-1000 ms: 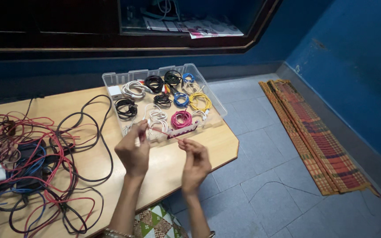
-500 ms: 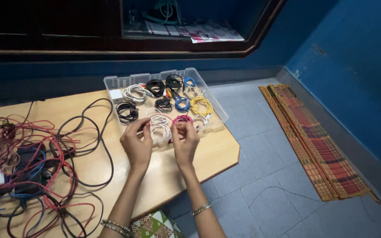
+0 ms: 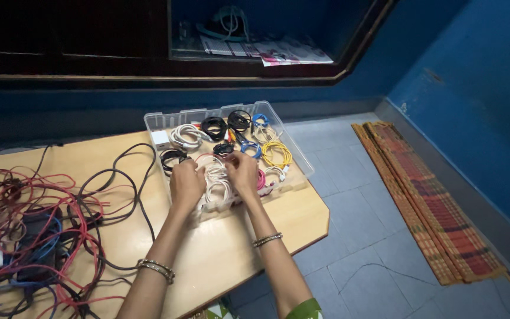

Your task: The person untangles and coils multiple cables on a table, then places them into a clear plastic organizer box. They handle white and red cables, separating them from a tangled pile and arranging them neatly in the box.

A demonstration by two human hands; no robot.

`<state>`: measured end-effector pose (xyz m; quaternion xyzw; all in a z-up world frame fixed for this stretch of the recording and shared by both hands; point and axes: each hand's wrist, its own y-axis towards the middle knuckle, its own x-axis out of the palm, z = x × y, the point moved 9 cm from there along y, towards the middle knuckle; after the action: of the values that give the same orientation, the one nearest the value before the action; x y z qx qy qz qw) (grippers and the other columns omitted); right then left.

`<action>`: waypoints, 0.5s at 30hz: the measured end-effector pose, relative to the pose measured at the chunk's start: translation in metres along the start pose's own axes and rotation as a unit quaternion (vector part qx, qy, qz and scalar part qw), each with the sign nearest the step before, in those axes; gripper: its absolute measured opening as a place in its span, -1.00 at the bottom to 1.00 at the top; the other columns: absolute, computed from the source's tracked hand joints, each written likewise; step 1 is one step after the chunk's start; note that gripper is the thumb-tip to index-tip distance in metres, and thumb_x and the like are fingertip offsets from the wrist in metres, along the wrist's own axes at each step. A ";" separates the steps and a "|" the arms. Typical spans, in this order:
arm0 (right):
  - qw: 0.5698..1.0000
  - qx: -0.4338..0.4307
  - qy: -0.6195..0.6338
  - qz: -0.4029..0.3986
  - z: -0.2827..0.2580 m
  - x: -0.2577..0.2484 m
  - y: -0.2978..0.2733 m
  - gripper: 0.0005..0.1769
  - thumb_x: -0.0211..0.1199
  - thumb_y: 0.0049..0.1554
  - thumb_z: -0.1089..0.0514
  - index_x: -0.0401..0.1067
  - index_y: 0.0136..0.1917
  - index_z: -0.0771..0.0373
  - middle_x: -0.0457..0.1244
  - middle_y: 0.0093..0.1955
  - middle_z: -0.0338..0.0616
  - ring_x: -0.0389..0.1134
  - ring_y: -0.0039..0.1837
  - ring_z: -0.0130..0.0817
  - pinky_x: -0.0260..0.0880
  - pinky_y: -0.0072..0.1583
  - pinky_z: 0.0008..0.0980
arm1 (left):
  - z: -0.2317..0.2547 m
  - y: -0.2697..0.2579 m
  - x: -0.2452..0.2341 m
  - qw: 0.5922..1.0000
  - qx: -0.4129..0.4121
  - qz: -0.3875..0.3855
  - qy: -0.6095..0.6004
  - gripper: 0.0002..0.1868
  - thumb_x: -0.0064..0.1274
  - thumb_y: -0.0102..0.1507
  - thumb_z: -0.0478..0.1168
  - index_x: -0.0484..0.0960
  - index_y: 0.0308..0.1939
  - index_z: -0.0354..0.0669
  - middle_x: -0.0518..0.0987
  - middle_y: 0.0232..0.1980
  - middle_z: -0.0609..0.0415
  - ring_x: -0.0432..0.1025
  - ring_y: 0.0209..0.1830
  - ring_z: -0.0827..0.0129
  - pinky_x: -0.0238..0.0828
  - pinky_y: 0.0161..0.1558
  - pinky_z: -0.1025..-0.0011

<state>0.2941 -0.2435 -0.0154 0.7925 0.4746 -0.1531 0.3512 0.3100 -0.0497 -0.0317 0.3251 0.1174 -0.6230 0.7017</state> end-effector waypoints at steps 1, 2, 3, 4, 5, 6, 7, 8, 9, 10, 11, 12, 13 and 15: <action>1.000 0.005 -0.008 -0.007 0.002 0.004 0.003 -0.85 0.38 -0.03 0.27 0.61 -0.12 0.26 0.42 -0.25 0.04 0.49 -0.19 -0.14 0.45 -0.07 -0.25 | -0.002 0.002 0.002 1.000 -0.008 -0.003 0.006 -0.78 0.21 0.15 -0.25 0.68 -0.27 -0.40 0.62 -0.22 -0.39 0.54 -0.16 -0.26 0.49 -0.12 -0.01; 1.000 0.011 -0.016 -0.014 0.005 0.008 0.005 -0.84 0.38 -0.04 0.26 0.61 -0.13 0.26 0.42 -0.25 0.05 0.49 -0.19 -0.12 0.45 -0.07 -0.23 | -0.002 0.003 0.005 1.000 -0.001 -0.008 0.022 -0.80 0.19 0.15 -0.28 0.67 -0.26 -0.42 0.61 -0.20 -0.40 0.53 -0.15 -0.25 0.50 -0.11 0.00; 0.999 0.017 -0.025 -0.022 0.007 0.011 0.007 -0.84 0.38 -0.04 0.24 0.62 -0.13 0.26 0.42 -0.26 0.06 0.49 -0.19 -0.10 0.45 -0.07 -0.22 | -0.002 0.003 0.007 0.999 0.005 -0.012 0.038 -0.81 0.16 0.15 -0.31 0.66 -0.25 -0.43 0.60 -0.18 -0.41 0.53 -0.15 -0.25 0.50 -0.10 0.00; 0.999 0.009 -0.027 -0.026 0.007 0.013 0.009 -0.84 0.36 -0.04 0.25 0.62 -0.13 0.26 0.42 -0.25 0.07 0.49 -0.18 -0.10 0.46 -0.05 -0.22 | -0.002 0.003 0.010 0.998 0.011 -0.017 0.054 -0.82 0.14 0.16 -0.34 0.65 -0.24 -0.44 0.59 -0.15 -0.41 0.53 -0.14 -0.24 0.50 -0.08 0.01; 0.999 0.002 -0.030 -0.031 0.007 0.015 0.010 -0.84 0.35 -0.04 0.26 0.63 -0.13 0.25 0.42 -0.24 0.07 0.50 -0.17 -0.09 0.47 -0.04 -0.23 | 0.002 0.003 0.013 0.996 0.039 -0.021 0.072 -0.83 0.14 0.14 -0.35 0.66 -0.26 -0.43 0.60 -0.12 -0.35 0.51 -0.11 -0.22 0.50 -0.05 0.02; 0.999 -0.006 -0.033 -0.035 0.006 0.016 0.011 -0.83 0.33 -0.04 0.27 0.64 -0.13 0.25 0.42 -0.23 0.08 0.50 -0.16 -0.09 0.48 -0.02 -0.23 | 0.006 0.004 0.016 0.993 0.068 -0.025 0.090 -0.85 0.13 0.13 -0.35 0.67 -0.28 -0.41 0.60 -0.08 -0.29 0.50 -0.07 -0.19 0.49 -0.02 0.03; 0.998 0.003 -0.036 -0.042 0.009 0.018 0.012 -0.83 0.33 -0.04 0.27 0.64 -0.13 0.26 0.42 -0.22 0.10 0.50 -0.15 -0.07 0.47 -0.01 -0.22 | 0.011 0.004 0.018 0.989 0.097 -0.029 0.109 -0.86 0.13 0.11 -0.36 0.68 -0.30 -0.39 0.61 -0.05 -0.23 0.49 -0.04 -0.16 0.49 0.01 0.04; 0.998 0.012 -0.040 -0.051 0.012 0.020 0.012 -0.82 0.33 -0.03 0.26 0.64 -0.12 0.26 0.42 -0.21 0.11 0.50 -0.13 -0.06 0.47 -0.01 -0.21 | 0.012 0.004 0.021 0.984 0.107 -0.036 0.136 -0.85 0.12 0.10 -0.38 0.69 -0.27 -0.36 0.61 -0.05 -0.21 0.48 -0.02 -0.14 0.49 0.00 0.06; 0.997 0.020 -0.044 -0.059 0.014 0.022 0.011 -0.82 0.33 -0.03 0.26 0.64 -0.11 0.27 0.42 -0.20 0.13 0.50 -0.12 -0.04 0.46 0.00 -0.21 | 0.014 0.006 0.024 0.979 0.117 -0.042 0.164 -0.83 0.11 0.10 -0.39 0.69 -0.24 -0.33 0.61 -0.04 -0.19 0.47 0.00 -0.12 0.50 -0.01 0.09; 0.997 0.023 -0.049 -0.055 0.015 0.023 0.011 -0.81 0.33 -0.02 0.26 0.64 -0.10 0.27 0.41 -0.19 0.15 0.49 -0.11 -0.02 0.46 0.01 -0.19 | 0.015 0.006 0.027 0.972 0.127 -0.048 0.191 -0.79 0.10 0.09 -0.41 0.69 -0.21 -0.30 0.61 -0.04 -0.17 0.46 0.02 -0.09 0.50 -0.02 0.11; 0.997 0.026 -0.055 -0.050 0.017 0.023 0.011 -0.81 0.33 -0.01 0.26 0.64 -0.09 0.27 0.40 -0.19 0.17 0.48 -0.10 0.01 0.45 0.01 -0.18 | 0.019 0.005 0.028 0.967 0.141 -0.040 0.210 -0.81 0.10 0.10 -0.40 0.70 -0.21 -0.28 0.61 -0.05 -0.16 0.47 0.02 -0.07 0.51 -0.03 0.12; 0.997 0.029 -0.060 -0.045 0.019 0.023 0.011 -0.81 0.33 0.00 0.26 0.65 -0.08 0.27 0.40 -0.18 0.19 0.47 -0.10 0.04 0.45 0.01 -0.16 | 0.023 0.004 0.028 0.961 0.156 -0.031 0.228 -0.82 0.10 0.11 -0.40 0.70 -0.22 -0.26 0.62 -0.05 -0.14 0.47 0.03 -0.05 0.51 -0.04 0.12; 0.998 0.022 -0.055 -0.038 0.019 0.023 0.011 -0.81 0.33 0.01 0.26 0.64 -0.08 0.28 0.40 -0.17 0.19 0.48 -0.09 0.03 0.45 0.02 -0.17 | 0.028 0.003 0.027 0.954 0.170 -0.022 0.246 -0.83 0.11 0.13 -0.39 0.70 -0.22 -0.24 0.62 -0.06 -0.12 0.48 0.03 -0.03 0.51 -0.05 0.13; 0.999 0.008 -0.044 -0.022 0.018 0.022 0.013 -0.83 0.33 0.04 0.26 0.63 -0.08 0.30 0.40 -0.15 0.20 0.49 -0.08 0.01 0.46 0.03 -0.17 | 0.033 0.001 0.020 0.958 0.174 -0.014 0.230 -0.84 0.10 0.15 -0.40 0.71 -0.21 -0.22 0.63 -0.06 -0.11 0.48 0.03 -0.02 0.50 -0.03 0.14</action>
<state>0.3181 -0.2457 -0.0359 0.7771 0.4751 -0.1991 0.3617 0.3075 -0.0852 -0.0178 0.5747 0.1699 -0.5522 0.5796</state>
